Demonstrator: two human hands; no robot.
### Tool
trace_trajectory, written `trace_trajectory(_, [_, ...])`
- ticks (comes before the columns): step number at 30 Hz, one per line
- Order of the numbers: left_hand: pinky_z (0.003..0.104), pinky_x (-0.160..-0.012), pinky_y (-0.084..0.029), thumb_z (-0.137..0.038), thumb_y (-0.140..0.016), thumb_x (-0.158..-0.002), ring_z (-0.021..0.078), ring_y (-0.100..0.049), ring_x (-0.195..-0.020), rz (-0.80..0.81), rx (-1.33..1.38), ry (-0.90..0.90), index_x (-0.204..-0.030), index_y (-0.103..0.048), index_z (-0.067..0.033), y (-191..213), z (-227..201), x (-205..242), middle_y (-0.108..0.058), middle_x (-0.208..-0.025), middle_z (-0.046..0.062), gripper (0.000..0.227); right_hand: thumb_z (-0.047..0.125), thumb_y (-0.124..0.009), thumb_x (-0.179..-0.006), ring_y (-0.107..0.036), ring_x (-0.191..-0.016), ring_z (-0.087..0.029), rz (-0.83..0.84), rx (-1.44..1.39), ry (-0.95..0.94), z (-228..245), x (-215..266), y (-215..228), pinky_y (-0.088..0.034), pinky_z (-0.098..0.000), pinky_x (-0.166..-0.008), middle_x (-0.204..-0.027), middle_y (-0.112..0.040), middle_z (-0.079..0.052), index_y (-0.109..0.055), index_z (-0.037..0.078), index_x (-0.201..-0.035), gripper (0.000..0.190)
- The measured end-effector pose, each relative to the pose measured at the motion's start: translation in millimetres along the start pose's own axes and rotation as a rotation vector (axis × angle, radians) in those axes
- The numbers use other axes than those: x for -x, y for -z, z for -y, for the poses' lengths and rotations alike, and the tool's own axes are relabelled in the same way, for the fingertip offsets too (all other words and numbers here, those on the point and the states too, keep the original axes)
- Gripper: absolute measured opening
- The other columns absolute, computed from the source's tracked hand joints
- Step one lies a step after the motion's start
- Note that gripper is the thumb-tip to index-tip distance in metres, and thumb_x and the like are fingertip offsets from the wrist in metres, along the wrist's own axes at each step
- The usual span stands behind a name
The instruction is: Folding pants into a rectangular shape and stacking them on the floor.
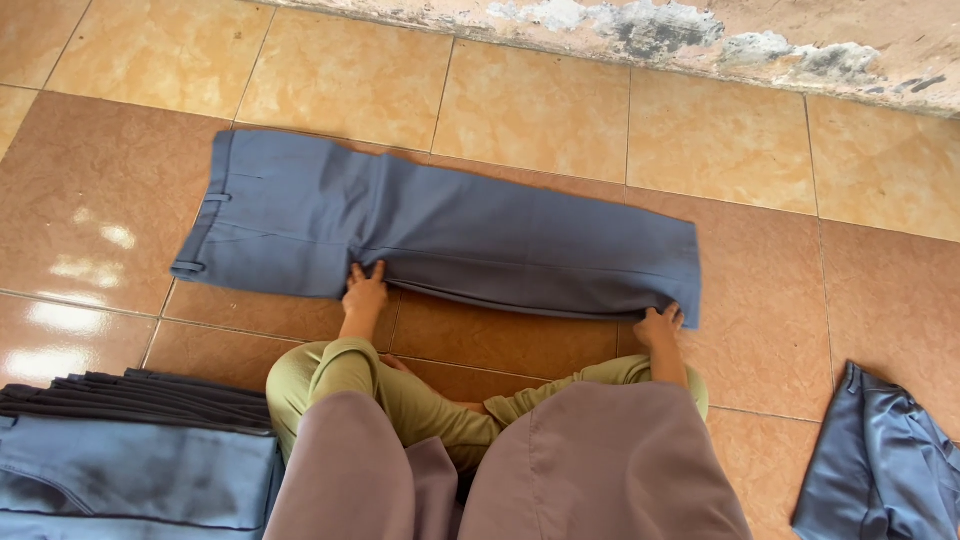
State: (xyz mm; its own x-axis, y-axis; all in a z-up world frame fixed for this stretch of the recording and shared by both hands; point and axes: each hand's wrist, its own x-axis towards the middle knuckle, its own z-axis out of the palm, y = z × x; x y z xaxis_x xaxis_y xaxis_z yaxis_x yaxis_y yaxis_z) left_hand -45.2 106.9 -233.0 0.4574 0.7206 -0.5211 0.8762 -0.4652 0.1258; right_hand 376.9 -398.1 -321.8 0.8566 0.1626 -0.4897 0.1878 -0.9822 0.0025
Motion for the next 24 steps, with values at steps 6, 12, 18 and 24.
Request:
trace_trajectory(6, [0.072, -0.117, 0.003, -0.021, -0.03, -0.109, 0.0521, 0.007, -0.152, 0.111, 0.108, 0.553, -0.167, -0.003, -0.0215, 29.8, 29.0, 19.5, 0.003, -0.167, 0.031, 0.064, 0.024, -0.051, -0.089, -0.023, -0.155, -0.041, -0.11, 0.024, 0.298, 45.4, 71.6, 49.7, -0.034, -0.0491, -0.121, -0.17, -0.023, -0.019, -0.064, 0.015, -0.14, 0.054])
trace_trajectory(12, [0.052, -0.096, -0.055, -0.035, -0.084, -0.073, 0.0379, -0.058, -0.131, -0.295, 0.041, -0.337, -0.131, -0.066, -0.0259, -29.8, -9.7, -21.1, -0.057, -0.143, 0.015, 0.061, 0.003, -0.054, -0.089, -0.052, -0.136, -0.036, -0.649, -0.247, 0.487, 61.1, 96.6, 73.7, -0.046, -0.0402, -0.116, -0.146, -0.055, -0.022, -0.068, -0.013, -0.12, 0.037])
trace_trajectory(18, [0.044, -0.092, -0.056, -0.034, -0.073, -0.083, 0.0311, -0.055, -0.131, -0.25, -0.062, -0.47, -0.097, -0.074, -0.0277, -53.3, -58.9, -2.0, -0.057, -0.126, 0.003, 0.015, -0.005, -0.059, -0.084, -0.073, -0.105, -0.029, -1.147, -0.537, 0.753, 58.0, 113.9, 88.5, -0.063, -0.0332, -0.091, -0.105, -0.073, -0.011, -0.068, 0.001, -0.077, 0.013])
trace_trajectory(24, [0.045, -0.089, -0.057, -0.039, -0.077, -0.071, 0.0303, -0.063, -0.118, -0.1, 0.298, -0.353, -0.083, -0.07, -0.0238, -5.6, -51.7, 20.8, -0.062, -0.116, 0.005, 0.021, 0.071, -0.084, -0.075, -0.07, -0.085, -0.023, -0.66, -0.67, -0.124, -6.0, -22.2, -10.1, -0.055, -0.0369, -0.065, -0.088, -0.067, 0.002, -0.059, 0.022, -0.093, 0.058])
